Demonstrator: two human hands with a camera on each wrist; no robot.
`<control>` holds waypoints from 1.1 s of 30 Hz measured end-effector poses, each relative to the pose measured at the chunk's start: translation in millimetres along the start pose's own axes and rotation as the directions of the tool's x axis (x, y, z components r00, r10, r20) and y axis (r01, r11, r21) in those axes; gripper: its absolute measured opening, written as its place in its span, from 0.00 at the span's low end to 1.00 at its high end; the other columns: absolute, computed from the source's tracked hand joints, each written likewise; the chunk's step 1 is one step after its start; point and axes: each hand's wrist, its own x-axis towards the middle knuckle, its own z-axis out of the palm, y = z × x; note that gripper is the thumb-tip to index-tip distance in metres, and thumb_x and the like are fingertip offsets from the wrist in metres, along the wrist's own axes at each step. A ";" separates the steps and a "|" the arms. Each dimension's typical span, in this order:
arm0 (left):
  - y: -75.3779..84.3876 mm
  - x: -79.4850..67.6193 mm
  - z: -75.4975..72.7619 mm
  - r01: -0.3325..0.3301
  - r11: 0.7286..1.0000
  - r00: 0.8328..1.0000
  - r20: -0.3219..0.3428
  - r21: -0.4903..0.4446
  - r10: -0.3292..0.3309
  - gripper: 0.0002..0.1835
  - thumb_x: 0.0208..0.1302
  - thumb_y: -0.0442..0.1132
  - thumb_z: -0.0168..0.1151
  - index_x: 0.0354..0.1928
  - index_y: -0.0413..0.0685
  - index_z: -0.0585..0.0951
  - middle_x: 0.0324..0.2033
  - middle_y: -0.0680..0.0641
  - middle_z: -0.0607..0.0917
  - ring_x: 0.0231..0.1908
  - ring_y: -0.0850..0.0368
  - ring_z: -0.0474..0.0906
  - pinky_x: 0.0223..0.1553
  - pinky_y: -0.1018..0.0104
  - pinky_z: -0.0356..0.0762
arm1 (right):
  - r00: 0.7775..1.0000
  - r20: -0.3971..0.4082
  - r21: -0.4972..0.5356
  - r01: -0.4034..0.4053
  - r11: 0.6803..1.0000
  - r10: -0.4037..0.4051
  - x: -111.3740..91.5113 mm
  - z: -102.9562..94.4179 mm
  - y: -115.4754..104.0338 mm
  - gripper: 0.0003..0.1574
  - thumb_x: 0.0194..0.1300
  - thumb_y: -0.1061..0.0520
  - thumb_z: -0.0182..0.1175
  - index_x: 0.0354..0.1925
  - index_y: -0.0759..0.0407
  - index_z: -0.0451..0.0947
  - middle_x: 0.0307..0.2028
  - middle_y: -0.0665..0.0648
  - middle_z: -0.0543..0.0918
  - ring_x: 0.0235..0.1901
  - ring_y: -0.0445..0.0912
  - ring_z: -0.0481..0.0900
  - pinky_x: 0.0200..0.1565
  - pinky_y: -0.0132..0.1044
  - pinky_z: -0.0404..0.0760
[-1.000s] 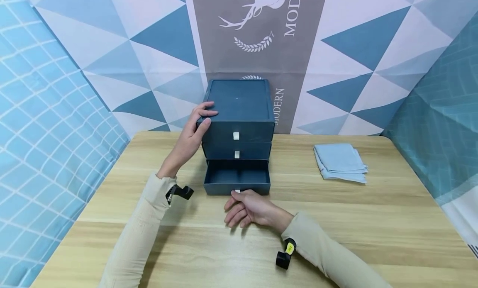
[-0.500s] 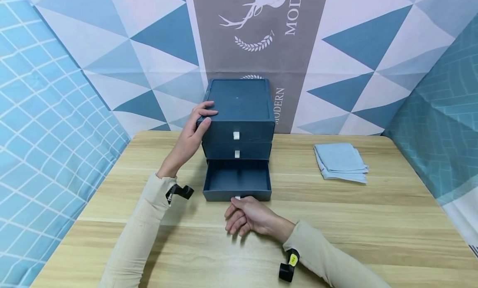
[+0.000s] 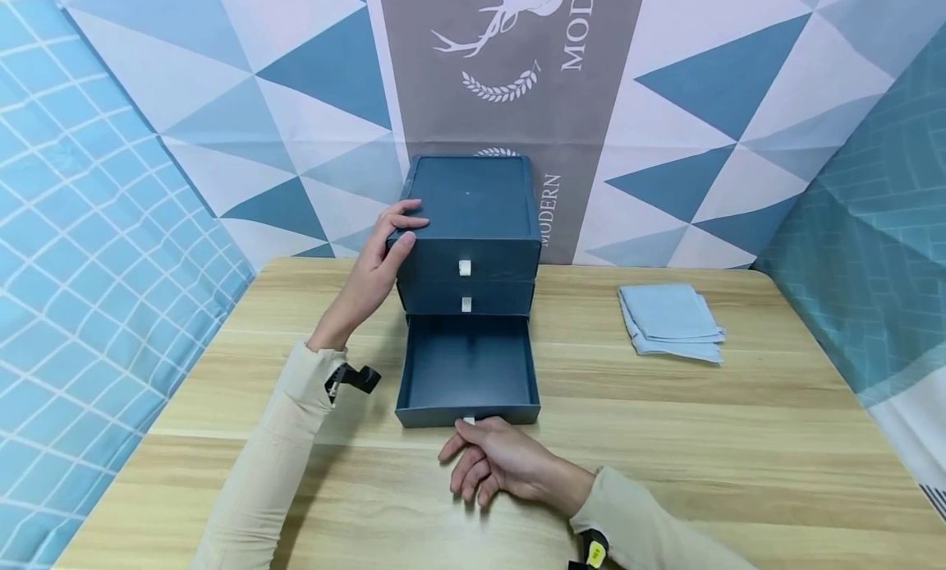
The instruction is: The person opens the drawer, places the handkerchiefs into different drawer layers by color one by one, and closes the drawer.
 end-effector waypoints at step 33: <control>1.0 -0.3 -2.3 0.008 1.000 1.000 0.011 0.007 -0.008 0.17 0.79 0.34 0.42 0.62 0.34 0.72 0.73 0.37 0.58 0.76 0.48 0.47 0.72 0.45 0.49 | 0.956 0.290 -0.447 0.091 0.890 0.048 -97.7 -66.0 -54.0 0.29 0.83 0.54 0.37 0.53 0.76 0.78 0.37 0.73 0.85 0.27 0.43 0.86 0.19 0.29 0.78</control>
